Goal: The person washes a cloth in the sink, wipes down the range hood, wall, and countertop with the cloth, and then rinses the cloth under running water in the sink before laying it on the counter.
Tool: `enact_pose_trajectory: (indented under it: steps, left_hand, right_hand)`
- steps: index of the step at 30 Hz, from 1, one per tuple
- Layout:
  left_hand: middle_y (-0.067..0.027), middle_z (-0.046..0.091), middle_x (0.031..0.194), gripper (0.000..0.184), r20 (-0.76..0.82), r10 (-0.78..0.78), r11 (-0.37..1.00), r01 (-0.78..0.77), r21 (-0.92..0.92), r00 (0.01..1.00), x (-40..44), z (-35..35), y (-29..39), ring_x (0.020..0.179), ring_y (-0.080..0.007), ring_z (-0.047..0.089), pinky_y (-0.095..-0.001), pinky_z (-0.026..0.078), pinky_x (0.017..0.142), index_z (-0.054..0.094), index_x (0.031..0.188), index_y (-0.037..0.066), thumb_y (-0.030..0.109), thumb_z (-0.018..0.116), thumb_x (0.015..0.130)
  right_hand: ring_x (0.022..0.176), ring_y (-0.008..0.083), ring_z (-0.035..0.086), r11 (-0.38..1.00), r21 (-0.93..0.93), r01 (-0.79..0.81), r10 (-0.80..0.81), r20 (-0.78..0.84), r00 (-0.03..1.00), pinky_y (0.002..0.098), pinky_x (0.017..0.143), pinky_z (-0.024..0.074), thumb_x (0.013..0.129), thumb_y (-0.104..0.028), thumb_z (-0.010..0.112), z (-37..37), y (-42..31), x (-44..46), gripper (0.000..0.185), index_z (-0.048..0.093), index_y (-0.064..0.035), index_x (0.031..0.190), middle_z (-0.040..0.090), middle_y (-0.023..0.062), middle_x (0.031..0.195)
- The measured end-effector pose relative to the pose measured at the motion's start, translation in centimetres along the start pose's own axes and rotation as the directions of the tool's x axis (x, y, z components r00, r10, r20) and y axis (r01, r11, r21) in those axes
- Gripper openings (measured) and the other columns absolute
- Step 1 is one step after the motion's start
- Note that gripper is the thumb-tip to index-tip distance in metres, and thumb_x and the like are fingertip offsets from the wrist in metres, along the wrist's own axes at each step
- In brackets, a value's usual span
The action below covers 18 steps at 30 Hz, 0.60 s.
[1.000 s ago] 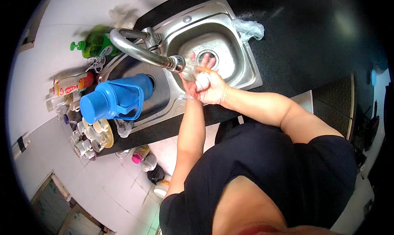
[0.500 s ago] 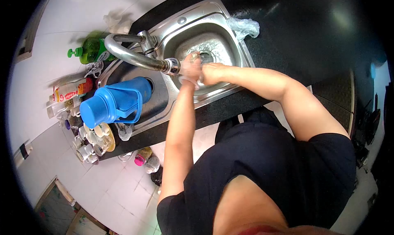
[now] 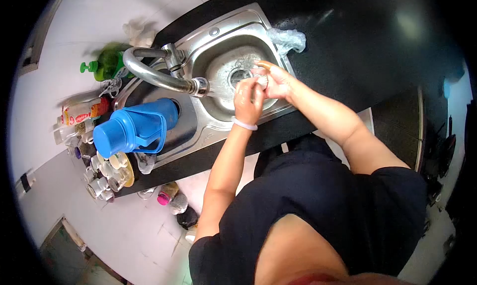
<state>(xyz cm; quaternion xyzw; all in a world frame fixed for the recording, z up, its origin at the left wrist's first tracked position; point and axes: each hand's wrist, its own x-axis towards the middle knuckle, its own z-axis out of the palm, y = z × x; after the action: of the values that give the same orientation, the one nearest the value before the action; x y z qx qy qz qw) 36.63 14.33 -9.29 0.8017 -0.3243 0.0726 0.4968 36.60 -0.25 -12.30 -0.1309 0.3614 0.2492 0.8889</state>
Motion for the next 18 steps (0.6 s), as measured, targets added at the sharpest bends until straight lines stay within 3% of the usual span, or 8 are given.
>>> enact_pose_trajectory:
  steps: [3, 5, 7, 10, 13, 15, 16, 18]
  left_hand:
    - [-0.0134, 0.058, 0.096, 0.036, -0.143, 0.017, 0.997, -0.028, -0.074, 0.990, 1.0, 0.3, 3.0, 0.091, -0.0250, 0.057, -0.0326, 0.044, 0.081, 0.052, 0.109, 0.002, -0.004, 0.056, 0.074]
    - [-0.0128, 0.055, 0.102, 0.036, -0.263, -0.289, 0.912, 0.181, -0.367, 0.921, 2.1, 0.6, 3.9, 0.096, -0.0196, 0.055, -0.0325, 0.042, 0.088, 0.046, 0.114, -0.001, -0.003, 0.050, 0.079]
    - [-0.0123, 0.054, 0.105, 0.032, -0.264, -0.592, 0.570, 0.164, -0.805, 0.762, 4.3, 0.3, 4.4, 0.097, -0.0198, 0.054, -0.0321, 0.043, 0.088, 0.043, 0.116, -0.001, -0.001, 0.047, 0.084]
    - [-0.0108, 0.053, 0.102, 0.027, -0.009, -0.740, 0.114, 0.112, -0.987, 0.673, 7.4, -1.9, 6.4, 0.095, -0.0180, 0.054, -0.0312, 0.045, 0.086, 0.042, 0.116, 0.000, 0.008, 0.047, 0.090]
    - [-0.0085, 0.054, 0.106, 0.027, 0.213, -0.644, -0.117, 0.180, -0.977, 0.735, 9.0, -4.1, 6.7, 0.096, -0.0168, 0.055, -0.0301, 0.045, 0.086, 0.047, 0.113, 0.003, 0.019, 0.046, 0.091]
    - [-0.0098, 0.055, 0.102, 0.026, 0.312, -0.470, -0.216, 0.236, -0.948, 0.826, 9.8, -5.6, 5.9, 0.093, -0.0187, 0.056, -0.0321, 0.048, 0.082, 0.046, 0.112, 0.000, 0.015, 0.046, 0.091]
    - [-0.0106, 0.055, 0.100, 0.026, 0.384, -0.620, -0.268, 0.275, -0.923, 0.684, 10.9, -7.6, 9.0, 0.090, -0.0185, 0.057, -0.0306, 0.048, 0.081, 0.047, 0.110, -0.001, 0.017, 0.046, 0.092]
    - [-0.0078, 0.057, 0.090, 0.029, 0.417, -0.453, -0.109, 0.415, -0.903, 0.788, 11.3, -8.5, 7.6, 0.080, -0.0151, 0.058, -0.0274, 0.049, 0.073, 0.049, 0.107, -0.001, 0.024, 0.047, 0.092]
  right_hand:
    - [0.082, 0.0238, 0.059, 0.982, 0.053, 0.180, -0.180, -0.002, 0.984, 0.0364, 0.076, 0.0504, 0.082, -0.018, 0.063, 4.2, 0.1, -2.0, 0.028, 0.053, -0.0023, 0.103, 0.060, 0.0119, 0.088]
    - [0.078, 0.0177, 0.059, 0.907, -0.007, 0.421, -0.420, 0.047, 0.906, 0.0332, 0.073, 0.0504, 0.082, -0.018, 0.063, 5.9, -0.1, -2.6, 0.024, 0.057, 0.0003, 0.097, 0.060, 0.0097, 0.088]
    - [0.075, 0.0149, 0.058, 0.758, -0.152, 0.634, -0.612, 0.172, 0.772, 0.0288, 0.070, 0.0493, 0.082, -0.021, 0.063, 8.4, -0.2, -3.7, 0.024, 0.059, -0.0005, 0.092, 0.061, 0.0070, 0.084]
    - [0.066, 0.0088, 0.052, 0.407, -0.368, 0.836, -0.755, 0.379, 0.535, 0.0221, 0.061, 0.0427, 0.086, -0.030, 0.059, 12.3, -0.4, -6.4, 0.028, 0.060, -0.0044, 0.075, 0.058, 0.0013, 0.071]
    - [0.055, 0.0149, 0.049, -0.191, -0.435, 0.880, -0.623, 0.747, 0.234, 0.0258, 0.054, 0.0386, 0.086, -0.022, 0.057, 15.1, -1.0, -8.6, 0.029, 0.057, -0.0045, 0.063, 0.052, 0.0037, 0.060]
    - [0.059, 0.0189, 0.050, -0.539, -0.138, 0.831, -0.238, 0.971, 0.006, 0.0299, 0.061, 0.0408, 0.084, -0.011, 0.055, 17.1, -1.5, -10.8, 0.023, 0.052, -0.0009, 0.063, 0.050, 0.0058, 0.061]
    - [0.059, 0.0236, 0.050, -0.609, -0.021, 0.793, -0.114, 0.992, -0.061, 0.0318, 0.058, 0.0401, 0.075, -0.005, 0.058, 17.7, -1.3, -10.8, 0.016, 0.053, -0.0011, 0.061, 0.050, 0.0081, 0.060]
    - [0.059, 0.0225, 0.051, -0.592, 0.119, 0.797, 0.038, 0.992, -0.120, 0.0320, 0.056, 0.0401, 0.070, -0.006, 0.061, 18.7, -0.6, -11.8, 0.017, 0.052, -0.0034, 0.056, 0.052, 0.0069, 0.061]
